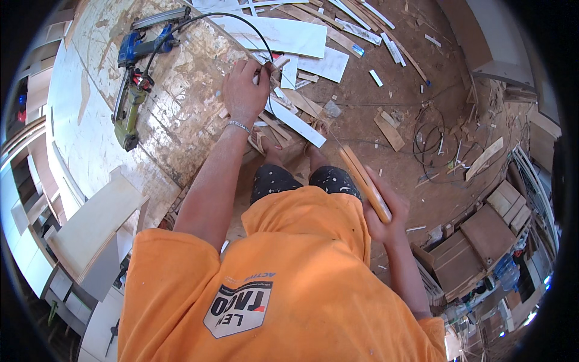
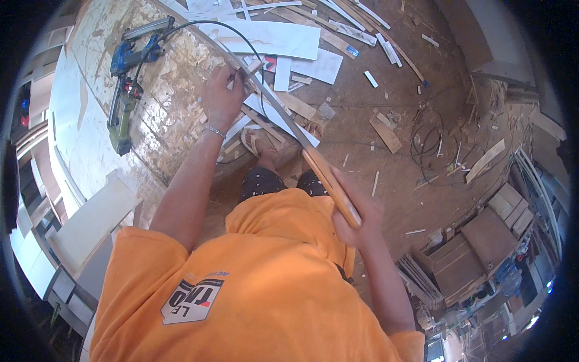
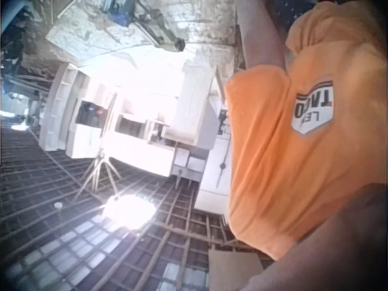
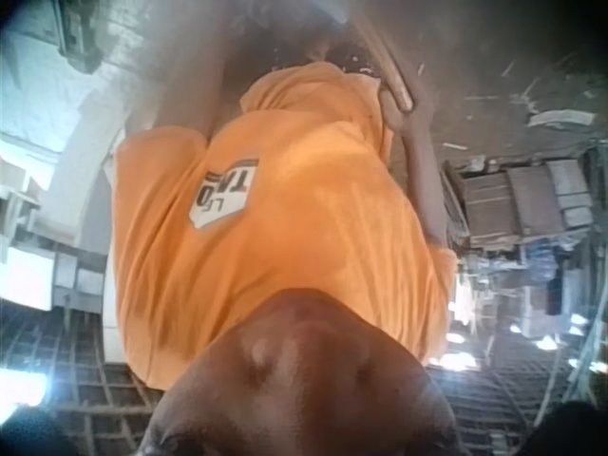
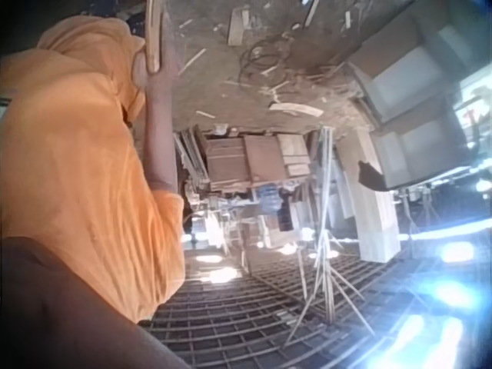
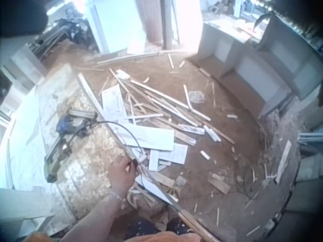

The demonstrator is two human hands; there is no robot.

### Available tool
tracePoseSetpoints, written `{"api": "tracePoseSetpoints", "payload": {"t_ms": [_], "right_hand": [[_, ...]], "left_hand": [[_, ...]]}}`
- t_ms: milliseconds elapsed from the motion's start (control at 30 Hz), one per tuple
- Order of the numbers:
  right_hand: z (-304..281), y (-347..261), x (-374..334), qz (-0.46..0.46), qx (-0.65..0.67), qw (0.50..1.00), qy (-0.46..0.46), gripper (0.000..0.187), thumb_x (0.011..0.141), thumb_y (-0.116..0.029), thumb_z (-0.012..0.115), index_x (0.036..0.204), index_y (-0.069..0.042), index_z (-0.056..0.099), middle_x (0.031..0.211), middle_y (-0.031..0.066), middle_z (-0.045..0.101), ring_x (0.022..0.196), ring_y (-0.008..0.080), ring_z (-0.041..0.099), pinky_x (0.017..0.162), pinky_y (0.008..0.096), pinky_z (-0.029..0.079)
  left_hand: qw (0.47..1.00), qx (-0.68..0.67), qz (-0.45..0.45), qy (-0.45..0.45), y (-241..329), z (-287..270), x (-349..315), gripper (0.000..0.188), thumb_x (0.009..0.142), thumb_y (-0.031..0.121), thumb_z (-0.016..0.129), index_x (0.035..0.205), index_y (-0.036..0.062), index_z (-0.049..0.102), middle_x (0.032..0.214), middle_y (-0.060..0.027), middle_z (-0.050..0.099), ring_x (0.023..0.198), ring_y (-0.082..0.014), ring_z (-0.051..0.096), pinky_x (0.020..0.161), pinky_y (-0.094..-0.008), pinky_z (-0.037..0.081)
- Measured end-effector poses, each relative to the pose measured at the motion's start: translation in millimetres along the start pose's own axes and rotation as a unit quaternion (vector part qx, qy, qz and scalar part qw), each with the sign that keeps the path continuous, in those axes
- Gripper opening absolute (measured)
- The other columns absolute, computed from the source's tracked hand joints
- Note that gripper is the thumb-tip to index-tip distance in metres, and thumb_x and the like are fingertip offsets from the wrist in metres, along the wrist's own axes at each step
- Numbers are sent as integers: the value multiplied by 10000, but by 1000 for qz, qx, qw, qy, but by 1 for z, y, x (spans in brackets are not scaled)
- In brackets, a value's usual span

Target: The person uses a power tool to sand a wooden piece, marks a wooden box with a pencil, saws a small board with a hand saw, and attaches various parts of the box using a pneumatic nail gun.

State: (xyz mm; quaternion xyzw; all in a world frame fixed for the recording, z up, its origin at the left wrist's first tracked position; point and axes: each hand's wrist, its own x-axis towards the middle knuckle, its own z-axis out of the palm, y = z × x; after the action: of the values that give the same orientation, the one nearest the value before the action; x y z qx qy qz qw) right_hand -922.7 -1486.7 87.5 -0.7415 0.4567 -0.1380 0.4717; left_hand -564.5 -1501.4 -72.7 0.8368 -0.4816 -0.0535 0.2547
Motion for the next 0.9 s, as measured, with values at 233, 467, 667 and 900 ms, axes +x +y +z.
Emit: {"api": "tracePoseSetpoints", "payload": {"t_ms": [233, 467, 667, 900], "right_hand": [[-12, -32, 3, 46, -12, 999, -15, 607, 750, -14, 629, 1355, -21, 680, 1060, 205, 767, 791, 227, 764, 759, 307, 569], [-25, -37, -12, 2, -29, 1000, -11, 632, 744, -21, 629, 1373, -48, 675, 900, 162, 731, 657, 215, 711, 675, 301, 556], [-24, -41, -16, 37, -16, 999, 12, 688, 711, -57, 640, 1397, -102, 673, 709, 117, 652, 550, 234, 643, 595, 328, 534], [-29, -48, -34, 12, -48, 999, 3, 673, 739, -54, 638, 1411, -93, 660, 721, 131, 670, 568, 221, 657, 614, 326, 539]], "left_hand": [[999, 19, 31, 2, -2, -1, 7, 104, 896, 189, 699, 869, 103, 647, 905, -84, 642, 872, -329, 643, 776, -457, 470], [999, -10, 30, 17, 2, 0, -1, 113, 917, 195, 689, 881, 99, 641, 902, -81, 638, 872, -327, 638, 773, -462, 471], [999, 27, 41, 10, 0, 2, 2, 127, 917, 210, 697, 879, 102, 643, 898, -87, 644, 874, -337, 644, 771, -462, 483], [998, 14, 67, 17, 0, 2, -6, 140, 918, 237, 700, 884, 108, 658, 916, -86, 664, 873, -336, 650, 759, -476, 492]]}}
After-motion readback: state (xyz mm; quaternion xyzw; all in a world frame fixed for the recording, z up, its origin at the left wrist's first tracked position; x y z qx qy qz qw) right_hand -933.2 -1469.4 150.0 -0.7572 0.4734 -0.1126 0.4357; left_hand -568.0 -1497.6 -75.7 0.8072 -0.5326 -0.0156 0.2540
